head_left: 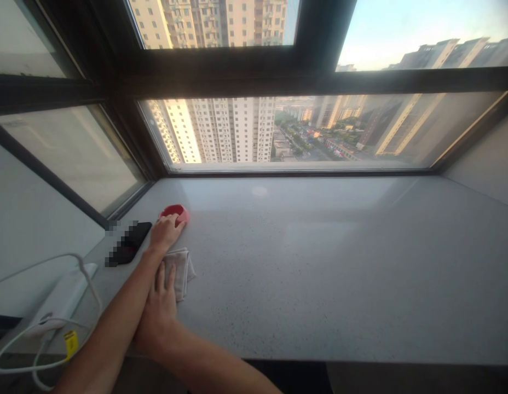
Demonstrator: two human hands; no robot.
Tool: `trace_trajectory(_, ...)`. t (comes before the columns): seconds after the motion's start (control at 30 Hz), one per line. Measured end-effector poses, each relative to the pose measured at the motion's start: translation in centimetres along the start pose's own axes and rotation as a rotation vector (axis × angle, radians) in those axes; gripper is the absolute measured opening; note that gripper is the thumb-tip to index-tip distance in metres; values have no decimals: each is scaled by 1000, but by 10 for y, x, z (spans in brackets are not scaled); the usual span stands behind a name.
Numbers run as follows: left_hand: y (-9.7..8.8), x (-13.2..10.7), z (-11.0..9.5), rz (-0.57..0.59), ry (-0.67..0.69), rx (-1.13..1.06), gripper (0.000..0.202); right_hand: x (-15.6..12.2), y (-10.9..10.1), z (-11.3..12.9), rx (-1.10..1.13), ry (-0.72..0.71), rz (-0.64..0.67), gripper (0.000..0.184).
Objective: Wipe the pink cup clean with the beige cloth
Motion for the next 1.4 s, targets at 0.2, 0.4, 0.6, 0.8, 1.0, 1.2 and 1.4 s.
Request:
trace_trajectory(0.2, -32, -6, -23, -324, 68, -83, 51, -40, -41, -37, 56, -226, -194, 68)
trace_trajectory(0.4, 1, -16, -149, -194, 229, -287, 55, -104, -142, -255, 88, 261, -412, 51)
trace_trajectory(0.6, 65, -40, -241, 142, 303, -226, 71, -186, -179, -404, -317, 865, -212, 64)
trace_trajectory(0.8, 65, -41, -212, 168, 323, -217, 64, -194, -161, -415, -355, 867, -64, 66)
trace_trajectory(1.0, 52, -35, -164, 137, 237, -212, 61, -192, -162, -416, -355, 861, -55, 67)
trace_trajectory(1.2, -19, -19, -89, -453, -43, -281, 60, -191, -162, -414, -332, 851, -90, 69)
trace_trajectory(1.4, -10, 9, -7, -224, -316, -371, 81, -189, -162, -414, -346, 877, -98, 68)
Point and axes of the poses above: each hand's wrist, its own x-axis towards the middle knuckle, its own y-axis out of the palm, z = x × y, the point moved 7 cm from there along x, towards the middle knuckle
